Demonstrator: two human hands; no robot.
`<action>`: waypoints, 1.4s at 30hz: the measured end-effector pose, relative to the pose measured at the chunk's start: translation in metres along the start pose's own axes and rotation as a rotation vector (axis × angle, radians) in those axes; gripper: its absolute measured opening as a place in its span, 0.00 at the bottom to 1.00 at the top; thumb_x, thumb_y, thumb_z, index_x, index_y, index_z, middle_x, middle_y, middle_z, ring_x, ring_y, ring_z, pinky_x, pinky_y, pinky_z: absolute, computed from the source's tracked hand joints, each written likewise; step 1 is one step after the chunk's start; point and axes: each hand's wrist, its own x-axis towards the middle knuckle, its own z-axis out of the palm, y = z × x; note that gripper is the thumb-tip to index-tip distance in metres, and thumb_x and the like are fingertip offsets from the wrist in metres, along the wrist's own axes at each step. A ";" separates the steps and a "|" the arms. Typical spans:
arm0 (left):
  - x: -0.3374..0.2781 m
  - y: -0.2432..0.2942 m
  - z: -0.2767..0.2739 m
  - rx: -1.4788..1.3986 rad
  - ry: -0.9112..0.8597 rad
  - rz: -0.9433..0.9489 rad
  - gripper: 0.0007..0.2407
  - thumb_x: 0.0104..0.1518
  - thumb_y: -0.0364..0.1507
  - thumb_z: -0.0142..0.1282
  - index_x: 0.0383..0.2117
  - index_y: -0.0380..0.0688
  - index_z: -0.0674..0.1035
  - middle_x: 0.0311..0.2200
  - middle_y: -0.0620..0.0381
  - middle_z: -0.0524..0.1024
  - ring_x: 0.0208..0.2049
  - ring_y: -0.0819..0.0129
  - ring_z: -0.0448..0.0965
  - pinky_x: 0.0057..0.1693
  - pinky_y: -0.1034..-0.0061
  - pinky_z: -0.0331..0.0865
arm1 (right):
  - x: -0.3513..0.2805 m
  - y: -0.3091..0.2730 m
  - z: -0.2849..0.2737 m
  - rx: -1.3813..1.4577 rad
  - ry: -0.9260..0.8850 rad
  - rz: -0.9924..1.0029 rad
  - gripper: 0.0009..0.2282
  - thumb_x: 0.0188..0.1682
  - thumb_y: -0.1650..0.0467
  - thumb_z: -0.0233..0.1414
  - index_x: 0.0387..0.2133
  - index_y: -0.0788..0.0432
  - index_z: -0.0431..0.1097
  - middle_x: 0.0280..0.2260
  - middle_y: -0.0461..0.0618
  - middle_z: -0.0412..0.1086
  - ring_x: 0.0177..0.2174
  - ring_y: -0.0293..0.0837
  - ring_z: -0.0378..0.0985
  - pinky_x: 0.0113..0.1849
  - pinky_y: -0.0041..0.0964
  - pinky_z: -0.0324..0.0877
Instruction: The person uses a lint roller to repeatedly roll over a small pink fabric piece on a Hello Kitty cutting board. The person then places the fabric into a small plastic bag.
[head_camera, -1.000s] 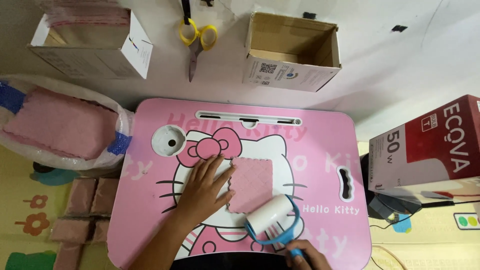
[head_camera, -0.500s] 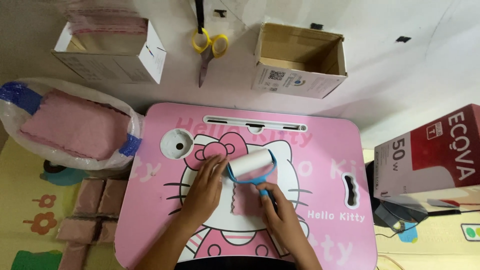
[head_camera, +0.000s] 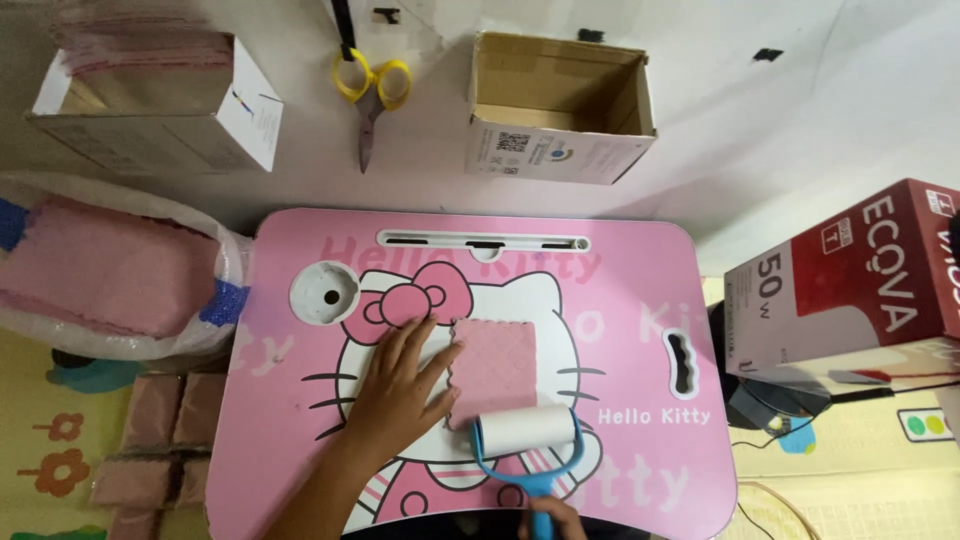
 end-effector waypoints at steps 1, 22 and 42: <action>0.000 0.001 -0.001 -0.001 0.000 0.003 0.24 0.57 0.42 0.58 0.61 0.59 0.72 0.66 0.47 0.62 0.67 0.49 0.59 0.67 0.49 0.57 | 0.024 -0.036 0.034 0.000 0.003 -0.001 0.18 0.52 0.64 0.57 0.51 0.63 0.67 0.27 0.65 0.77 0.26 0.47 0.83 0.33 0.34 0.77; 0.003 -0.001 -0.004 -0.014 0.074 0.033 0.23 0.54 0.38 0.63 0.58 0.51 0.75 0.63 0.47 0.66 0.63 0.50 0.64 0.66 0.52 0.61 | 0.074 -0.143 0.070 -0.285 0.278 0.730 0.18 0.51 0.64 0.46 0.54 0.45 0.73 0.31 0.50 0.78 0.21 0.41 0.74 0.26 0.32 0.71; 0.056 0.047 -0.017 -0.116 0.002 0.369 0.18 0.49 0.18 0.63 0.47 0.47 0.81 0.53 0.44 0.73 0.58 0.49 0.71 0.65 0.50 0.64 | 0.089 -0.137 0.001 -0.052 0.503 0.091 0.15 0.51 0.72 0.45 0.51 0.62 0.66 0.32 0.59 0.71 0.10 0.43 0.58 0.10 0.32 0.55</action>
